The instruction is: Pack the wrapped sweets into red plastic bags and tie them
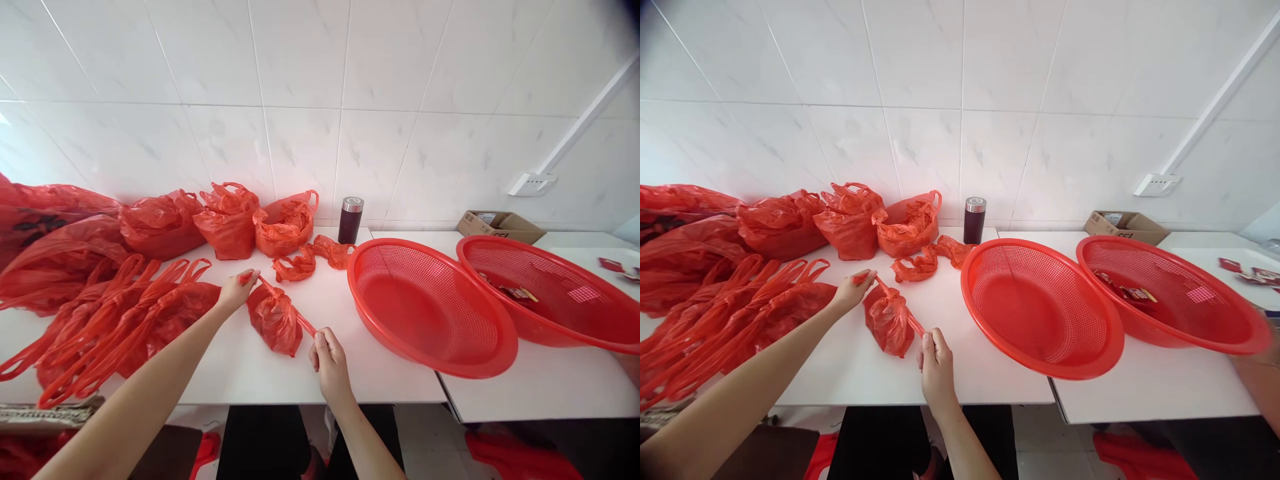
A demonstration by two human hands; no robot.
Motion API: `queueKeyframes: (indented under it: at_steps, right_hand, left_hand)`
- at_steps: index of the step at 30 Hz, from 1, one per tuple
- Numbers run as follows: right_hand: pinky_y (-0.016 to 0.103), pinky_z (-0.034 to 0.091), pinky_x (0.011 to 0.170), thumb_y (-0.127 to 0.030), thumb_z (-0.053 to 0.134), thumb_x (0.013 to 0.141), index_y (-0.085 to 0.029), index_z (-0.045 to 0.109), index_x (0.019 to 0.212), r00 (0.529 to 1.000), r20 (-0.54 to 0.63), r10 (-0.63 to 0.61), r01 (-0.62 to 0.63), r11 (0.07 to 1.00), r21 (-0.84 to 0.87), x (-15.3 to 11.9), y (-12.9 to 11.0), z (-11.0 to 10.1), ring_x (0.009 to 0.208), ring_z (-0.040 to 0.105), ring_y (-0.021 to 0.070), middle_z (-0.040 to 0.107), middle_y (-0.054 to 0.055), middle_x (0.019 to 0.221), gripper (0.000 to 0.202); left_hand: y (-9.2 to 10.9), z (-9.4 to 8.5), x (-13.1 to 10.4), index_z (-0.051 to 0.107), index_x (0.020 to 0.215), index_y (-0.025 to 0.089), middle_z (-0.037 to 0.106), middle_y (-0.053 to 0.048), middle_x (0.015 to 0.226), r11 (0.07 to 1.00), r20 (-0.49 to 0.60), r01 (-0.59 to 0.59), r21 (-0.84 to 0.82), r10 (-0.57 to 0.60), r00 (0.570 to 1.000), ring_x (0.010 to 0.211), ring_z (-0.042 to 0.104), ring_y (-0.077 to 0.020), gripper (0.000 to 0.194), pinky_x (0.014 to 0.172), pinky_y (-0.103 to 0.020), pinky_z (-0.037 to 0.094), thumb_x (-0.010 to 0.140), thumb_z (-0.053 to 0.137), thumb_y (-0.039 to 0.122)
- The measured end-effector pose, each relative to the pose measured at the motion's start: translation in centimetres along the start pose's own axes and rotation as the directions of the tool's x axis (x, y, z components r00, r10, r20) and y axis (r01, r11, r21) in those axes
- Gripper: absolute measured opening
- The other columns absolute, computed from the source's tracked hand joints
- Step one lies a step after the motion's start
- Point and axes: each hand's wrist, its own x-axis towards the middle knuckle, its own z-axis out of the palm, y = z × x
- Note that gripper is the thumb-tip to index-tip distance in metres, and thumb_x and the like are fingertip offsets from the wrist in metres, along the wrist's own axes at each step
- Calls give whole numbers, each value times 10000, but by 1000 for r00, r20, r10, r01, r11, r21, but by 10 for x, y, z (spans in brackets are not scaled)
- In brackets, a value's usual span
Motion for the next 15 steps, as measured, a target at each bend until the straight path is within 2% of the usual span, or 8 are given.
queueKeyframes:
  at_steps: [2,5,7,8,10,11,12,15]
  right_hand:
    - [232,308,528,-456,290,992,-232,341,719,999,-21,-27,26,999,-30,-3,-6,-1,525,347,108,361,-65,574,357]
    - [241,317,570,-433,316,991,-223,393,755,995,16,-95,96,985,-143,1,-18,-4,580,380,114,406,-48,635,325]
    - [249,344,620,-416,336,988,-216,440,789,988,57,-145,154,968,-198,7,-28,-3,648,422,124,460,-26,710,301]
    - [253,358,645,-409,343,987,-213,462,808,983,76,-168,180,962,-204,10,-33,-2,679,441,129,485,-16,747,292]
    - [261,385,689,-401,352,986,-210,502,845,974,111,-195,213,961,-178,15,-42,-1,731,482,138,530,-1,801,280]
    - [264,398,708,-402,356,986,-211,518,861,973,112,-200,216,964,-154,16,-47,-1,756,503,142,548,3,816,280]
    - [267,410,727,-406,358,986,-213,530,873,976,90,-199,209,970,-124,17,-50,-2,780,523,146,563,6,827,282]
    - [290,445,791,-443,355,982,-220,527,854,984,-92,-154,154,988,0,15,-58,-7,844,570,160,595,13,845,309]
  left_hand:
    - [11,-13,5,589,779,168,622,-34,670,999,-22,-6,-45,5,1000,617,582,-160,499,614,-272,452,937,273,520]
    - [35,-38,-2,573,1094,163,652,-106,1048,997,-131,-45,-66,36,991,909,614,-209,430,805,-347,479,898,412,510]
    - [54,-51,-13,505,1255,218,543,-109,1302,972,-125,-234,-37,227,966,1170,508,-242,462,977,-401,402,862,524,461]
    - [64,-54,-20,504,1276,251,503,-89,1360,925,-52,-380,-24,378,924,1249,445,-249,460,1036,-413,352,849,563,412]
    - [78,-52,-32,567,1218,286,540,-53,1328,772,200,-634,-41,628,752,1272,425,-242,376,1071,-402,310,843,581,290]
    - [83,-48,-37,611,1148,278,593,-47,1249,716,314,-696,-60,675,668,1223,471,-234,313,1051,-386,329,841,568,235]
    - [85,-42,-41,643,1057,262,641,-43,1137,698,391,-713,-66,676,625,1139,529,-223,247,1011,-366,360,837,554,196]
    - [85,-28,-52,628,823,201,647,-44,832,744,424,-668,-9,608,671,842,597,-198,137,807,-320,429,851,496,178]
